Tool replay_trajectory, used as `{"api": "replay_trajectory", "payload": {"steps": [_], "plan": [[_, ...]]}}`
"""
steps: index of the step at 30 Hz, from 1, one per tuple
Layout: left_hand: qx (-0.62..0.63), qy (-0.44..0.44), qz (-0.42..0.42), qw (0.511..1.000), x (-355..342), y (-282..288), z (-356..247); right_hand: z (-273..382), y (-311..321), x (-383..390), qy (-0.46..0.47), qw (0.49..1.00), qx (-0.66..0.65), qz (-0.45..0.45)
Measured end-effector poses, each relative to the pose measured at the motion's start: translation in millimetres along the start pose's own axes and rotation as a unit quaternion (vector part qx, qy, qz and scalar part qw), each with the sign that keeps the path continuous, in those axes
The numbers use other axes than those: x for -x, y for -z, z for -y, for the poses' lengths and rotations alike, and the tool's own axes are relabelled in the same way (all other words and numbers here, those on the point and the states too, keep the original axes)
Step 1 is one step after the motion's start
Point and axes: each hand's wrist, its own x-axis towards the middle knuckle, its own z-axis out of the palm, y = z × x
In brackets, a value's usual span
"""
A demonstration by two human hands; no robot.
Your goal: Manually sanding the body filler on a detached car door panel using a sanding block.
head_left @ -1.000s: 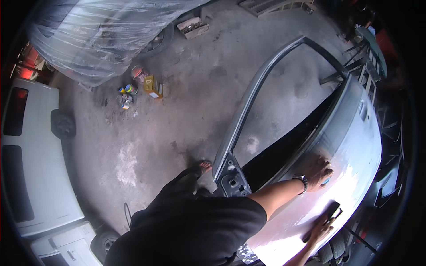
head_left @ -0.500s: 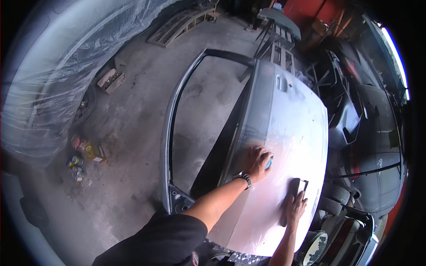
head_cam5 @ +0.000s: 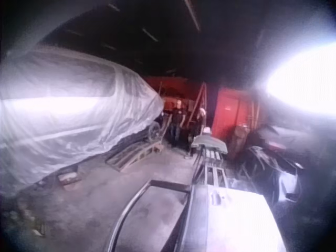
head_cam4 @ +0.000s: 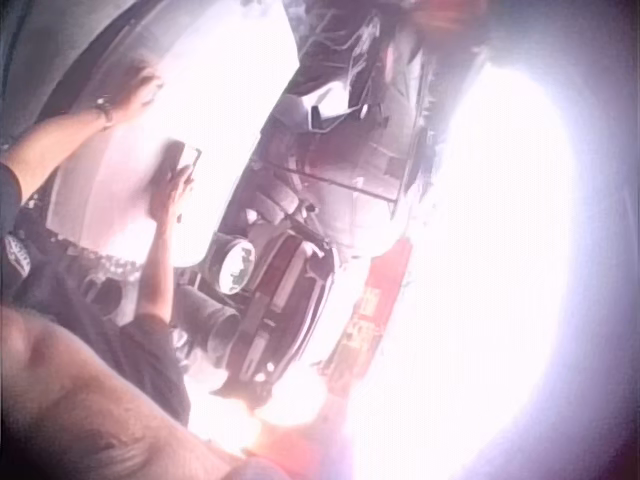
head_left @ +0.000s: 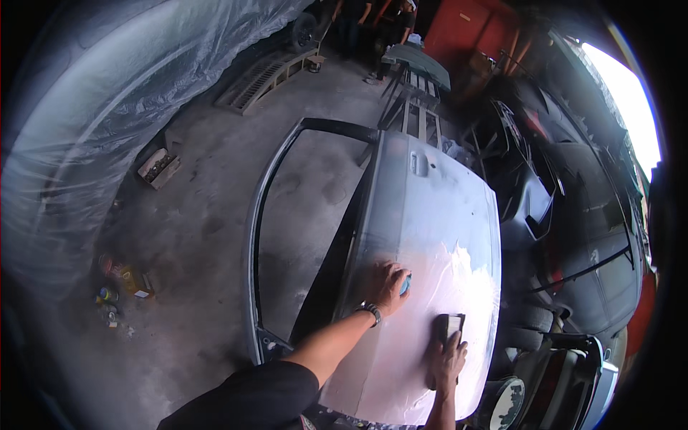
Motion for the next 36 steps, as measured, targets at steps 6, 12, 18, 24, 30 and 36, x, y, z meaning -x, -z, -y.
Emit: {"api": "replay_trajectory", "payload": {"steps": [6, 12, 18, 24, 30, 36], "plan": [[-0.011, -0.006, 0.035, 0.999, -3.4, -6.1, -16.0, -45.8, -7.7, -71.0, -0.086, 0.995, 0.028, -0.03], [-0.03, -0.026, -0.046, 0.998, -1.9, -15.5, -2.4, 28.3, 3.4, 64.7, -0.006, 0.998, 0.049, 0.028], [0.003, -0.011, 0.0, 1.0, -1.9, -18.0, -5.2, -45.5, -0.6, -27.2, -0.006, 0.999, -0.001, -0.044], [-0.005, 0.005, 0.029, 1.0, 1.1, -3.9, -7.3, -46.4, 7.6, -116.7, -0.181, 0.983, -0.03, 0.026], [-0.05, -0.024, 0.034, 0.998, -5.0, -9.0, -26.8, 4.2, 2.5, -37.5, -0.163, 0.986, -0.006, -0.047], [-0.029, 0.0, 0.057, 0.998, -5.1, 1.5, -6.8, 80.8, 17.5, 79.3, -0.079, 0.996, -0.01, 0.031]]}}
